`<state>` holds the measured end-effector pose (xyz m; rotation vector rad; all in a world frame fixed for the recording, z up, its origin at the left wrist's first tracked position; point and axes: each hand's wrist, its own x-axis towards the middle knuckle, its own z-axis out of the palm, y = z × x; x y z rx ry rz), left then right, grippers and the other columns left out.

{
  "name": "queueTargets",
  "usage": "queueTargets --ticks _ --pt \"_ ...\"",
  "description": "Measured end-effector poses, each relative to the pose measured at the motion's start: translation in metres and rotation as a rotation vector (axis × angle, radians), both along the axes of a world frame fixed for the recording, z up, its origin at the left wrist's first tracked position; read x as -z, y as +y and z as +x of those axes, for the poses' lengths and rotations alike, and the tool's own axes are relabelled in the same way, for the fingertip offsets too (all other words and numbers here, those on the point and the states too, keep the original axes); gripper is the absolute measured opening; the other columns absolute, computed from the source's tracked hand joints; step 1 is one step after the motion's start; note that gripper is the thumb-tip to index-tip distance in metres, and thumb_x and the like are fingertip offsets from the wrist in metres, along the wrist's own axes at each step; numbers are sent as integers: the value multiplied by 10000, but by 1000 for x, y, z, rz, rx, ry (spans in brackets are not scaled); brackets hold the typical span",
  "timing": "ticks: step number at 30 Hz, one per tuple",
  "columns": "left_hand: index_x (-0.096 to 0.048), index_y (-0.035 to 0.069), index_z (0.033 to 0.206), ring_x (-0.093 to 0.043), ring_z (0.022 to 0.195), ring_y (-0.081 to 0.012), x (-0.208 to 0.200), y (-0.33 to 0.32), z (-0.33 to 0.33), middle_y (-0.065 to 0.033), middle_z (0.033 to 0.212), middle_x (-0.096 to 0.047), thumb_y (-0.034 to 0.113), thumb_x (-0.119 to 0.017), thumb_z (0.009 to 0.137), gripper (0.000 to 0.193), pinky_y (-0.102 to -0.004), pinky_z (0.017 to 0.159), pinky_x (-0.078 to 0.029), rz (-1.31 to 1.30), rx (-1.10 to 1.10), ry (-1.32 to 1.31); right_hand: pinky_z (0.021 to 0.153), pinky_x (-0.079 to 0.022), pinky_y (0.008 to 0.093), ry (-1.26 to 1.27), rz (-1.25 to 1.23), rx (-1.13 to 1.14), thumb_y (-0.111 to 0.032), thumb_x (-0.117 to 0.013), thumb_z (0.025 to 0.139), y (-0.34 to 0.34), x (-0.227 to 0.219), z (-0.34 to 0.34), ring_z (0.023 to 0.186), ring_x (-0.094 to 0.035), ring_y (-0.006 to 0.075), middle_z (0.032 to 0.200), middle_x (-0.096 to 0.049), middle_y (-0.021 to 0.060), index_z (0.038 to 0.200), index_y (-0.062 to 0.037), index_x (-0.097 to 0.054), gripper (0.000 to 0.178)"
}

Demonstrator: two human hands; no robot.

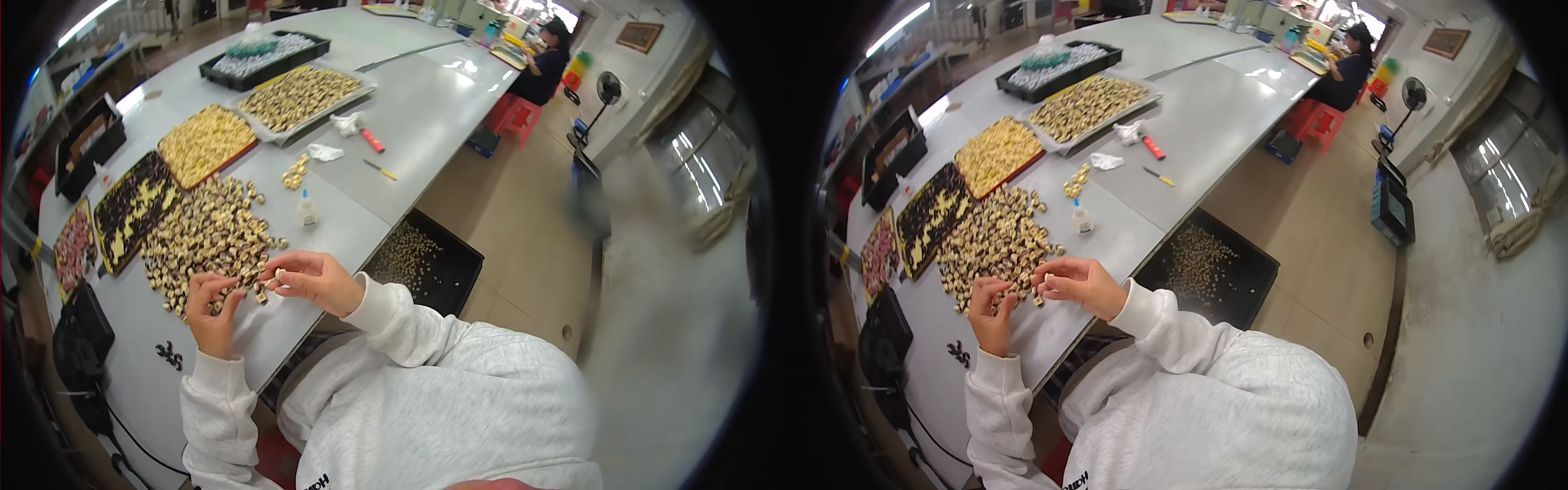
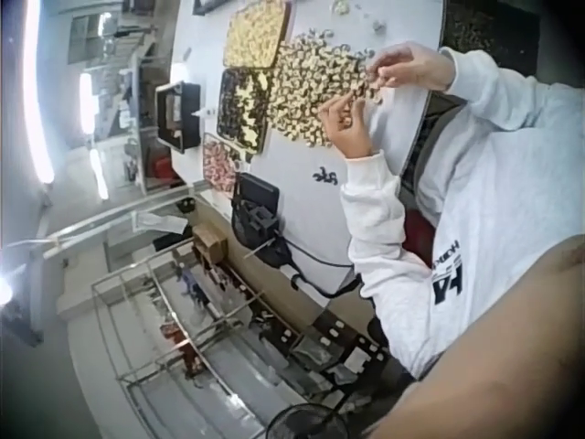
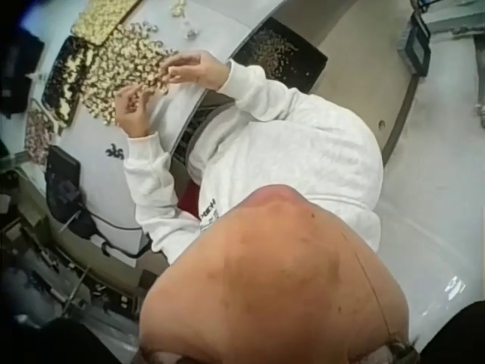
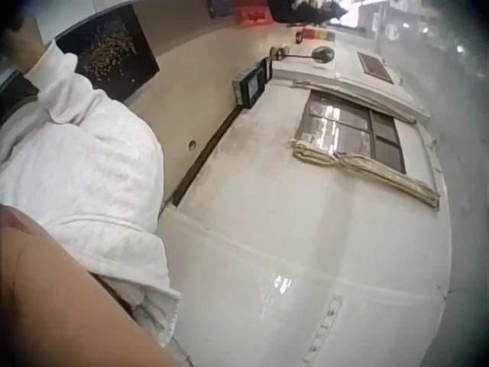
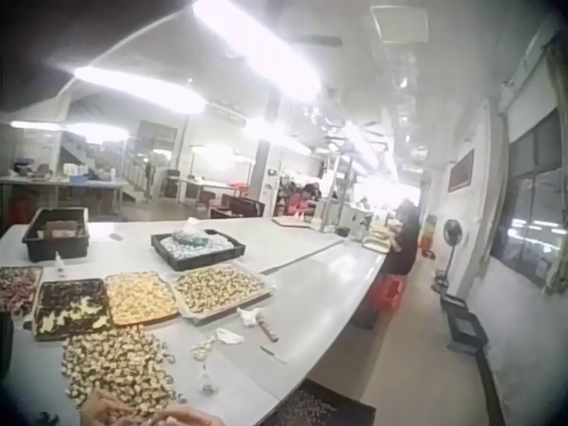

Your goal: The worker is using a small bottle of glue to join together small gold-colored and black plastic components on a workbench.

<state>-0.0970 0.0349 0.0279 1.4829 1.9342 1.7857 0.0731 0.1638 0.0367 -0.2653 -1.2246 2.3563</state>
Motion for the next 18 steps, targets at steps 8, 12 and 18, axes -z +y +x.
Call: queueTargets --ticks 8,12,18 --pt "-671 32 869 -510 781 -136 10 -1 -4 -39 869 -548 105 -676 835 81 -239 633 -382 6 -36 140 798 -536 273 11 63 80 -123 -624 899 10 15 38 840 -639 148 929 -660 85 1013 21 -626 183" --pt "-658 10 838 -510 761 -131 14 -2 -3 -44 853 -543 131 -632 883 132 -242 636 -397 33 -77 151 785 -536 269 -19 135 116 -125 -626 899 9 15 61 826 -639 145 904 -661 79 974 18 -637 162" --pt "-644 -9 793 -515 721 -129 21 -3 -13 -49 839 -545 130 -581 920 198 -249 629 -415 35 -219 183 780 -538 272 64 169 75 -145 -646 888 3 22 88 826 -643 152 912 -665 91 995 17 -641 194"
